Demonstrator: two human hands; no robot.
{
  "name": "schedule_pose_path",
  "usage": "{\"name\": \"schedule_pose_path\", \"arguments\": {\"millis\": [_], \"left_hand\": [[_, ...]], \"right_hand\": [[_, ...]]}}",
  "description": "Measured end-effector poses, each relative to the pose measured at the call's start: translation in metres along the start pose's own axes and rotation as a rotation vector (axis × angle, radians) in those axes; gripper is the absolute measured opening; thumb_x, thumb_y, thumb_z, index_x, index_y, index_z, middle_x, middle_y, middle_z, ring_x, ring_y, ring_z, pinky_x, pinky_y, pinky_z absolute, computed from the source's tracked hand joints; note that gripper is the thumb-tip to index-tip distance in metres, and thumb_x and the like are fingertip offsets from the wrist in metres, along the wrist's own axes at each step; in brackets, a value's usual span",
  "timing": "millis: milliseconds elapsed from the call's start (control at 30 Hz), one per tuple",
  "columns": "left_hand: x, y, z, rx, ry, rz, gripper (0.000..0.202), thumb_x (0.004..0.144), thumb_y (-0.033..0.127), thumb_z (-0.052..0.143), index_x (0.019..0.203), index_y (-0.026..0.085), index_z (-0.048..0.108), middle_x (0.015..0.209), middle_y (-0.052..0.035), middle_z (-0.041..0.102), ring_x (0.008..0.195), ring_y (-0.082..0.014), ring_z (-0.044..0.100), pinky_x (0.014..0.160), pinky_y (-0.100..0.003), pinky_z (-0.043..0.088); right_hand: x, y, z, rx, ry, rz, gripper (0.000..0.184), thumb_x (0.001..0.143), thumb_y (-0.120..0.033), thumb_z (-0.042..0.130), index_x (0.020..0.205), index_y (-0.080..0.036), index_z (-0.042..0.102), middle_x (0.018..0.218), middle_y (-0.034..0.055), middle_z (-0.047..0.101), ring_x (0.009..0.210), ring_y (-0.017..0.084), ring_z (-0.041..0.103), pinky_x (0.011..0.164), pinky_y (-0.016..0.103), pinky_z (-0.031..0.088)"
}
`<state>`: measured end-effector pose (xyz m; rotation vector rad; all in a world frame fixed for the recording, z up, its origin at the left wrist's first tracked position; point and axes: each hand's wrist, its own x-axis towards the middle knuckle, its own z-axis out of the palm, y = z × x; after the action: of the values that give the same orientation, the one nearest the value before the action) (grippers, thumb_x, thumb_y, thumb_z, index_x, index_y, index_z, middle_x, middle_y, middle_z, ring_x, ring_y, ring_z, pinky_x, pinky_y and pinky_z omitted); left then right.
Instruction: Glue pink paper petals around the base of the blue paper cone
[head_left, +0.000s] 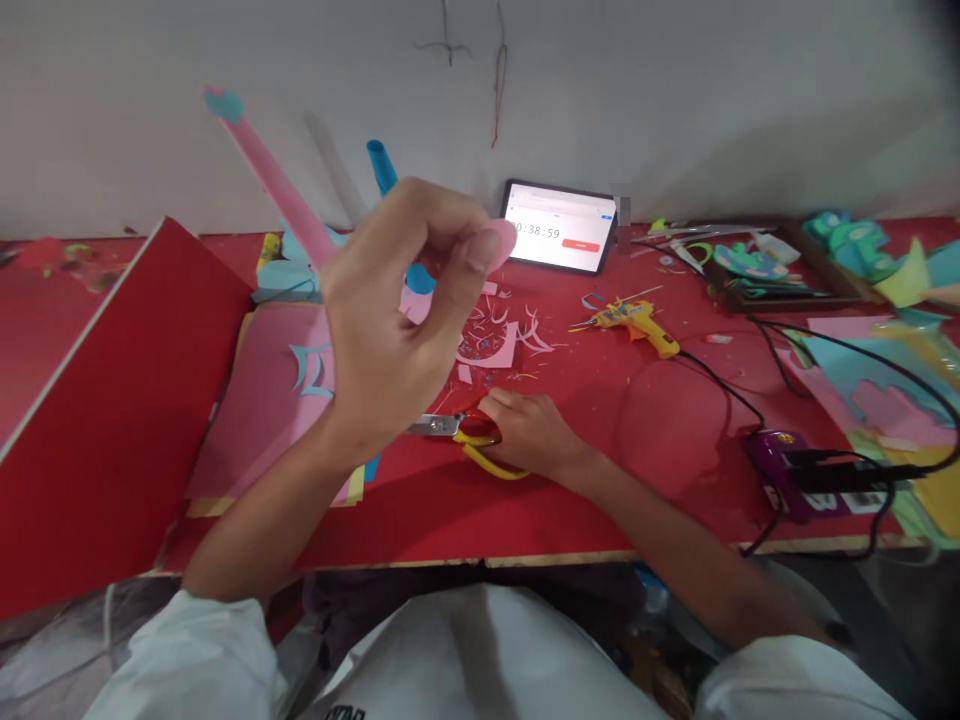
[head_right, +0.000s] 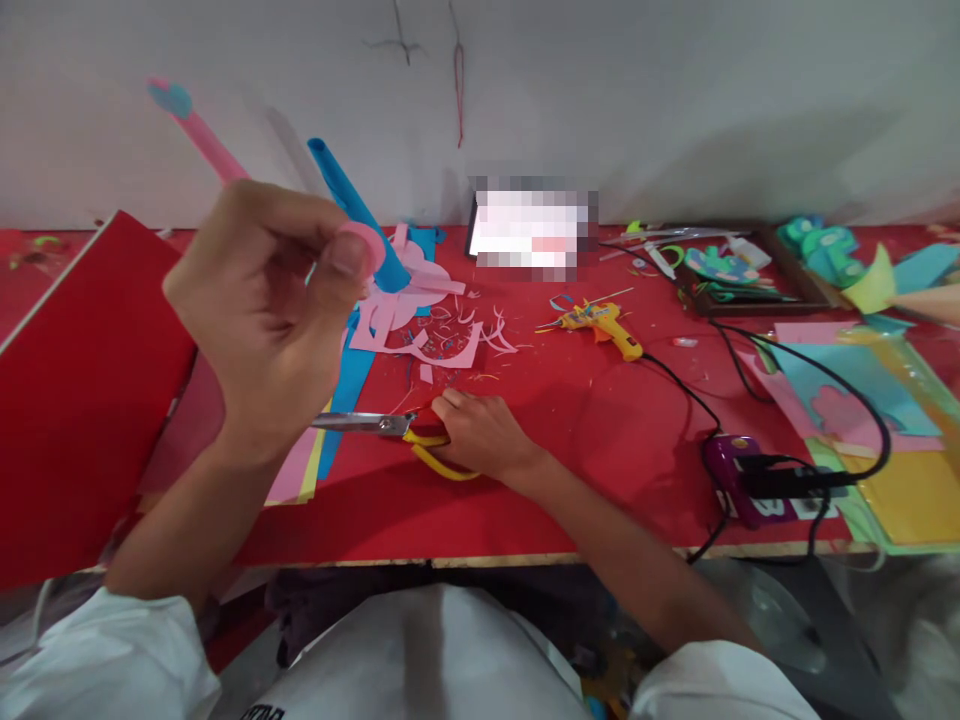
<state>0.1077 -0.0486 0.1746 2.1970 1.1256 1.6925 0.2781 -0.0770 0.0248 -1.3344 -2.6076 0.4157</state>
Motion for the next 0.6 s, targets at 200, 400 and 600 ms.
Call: {"name": "schedule_pose_path", "arguments": {"millis": [200,400,600], "left_hand": [[0.000,-0.017,0.010,-0.105,-0.127,-0.024,0.022,0.109,0.031,0.059,0.087,0.027,0.060,0.086,0.0002,0.064,0.084,-0.0167,0.063,0.081,-0.038,0.055],[-0.003,-0.042,0.024,-0.111,-0.174,0.007,0.017,0.105,0.021,0.061,0.088,0.024,0.063,0.083,0.0011,0.065,0.077,-0.0141,0.059,0.074,-0.034,0.050],[-0.006,-0.049,0.032,-0.070,-0.248,-0.057,0.017,0.103,0.024,0.063,0.086,0.025,0.063,0.081,0.0005,0.067,0.078,-0.0155,0.064,0.075,-0.033,0.052]], "right_hand": [[0.000,-0.001,0.005,0.093,-0.041,-0.164,0.034,0.092,-0.035,0.081,0.116,-0.017,0.065,0.119,0.0119,0.072,0.106,0.026,0.069,0.086,0.035,0.052],[-0.004,0.004,0.007,0.119,0.032,-0.323,0.046,0.092,-0.039,0.083,0.127,-0.015,0.065,0.115,0.0133,0.073,0.103,0.027,0.071,0.092,0.041,0.058],[-0.004,-0.004,0.010,0.061,0.026,-0.300,0.038,0.095,-0.041,0.078,0.120,-0.013,0.071,0.109,0.0139,0.074,0.099,0.027,0.074,0.089,0.040,0.060]]}}
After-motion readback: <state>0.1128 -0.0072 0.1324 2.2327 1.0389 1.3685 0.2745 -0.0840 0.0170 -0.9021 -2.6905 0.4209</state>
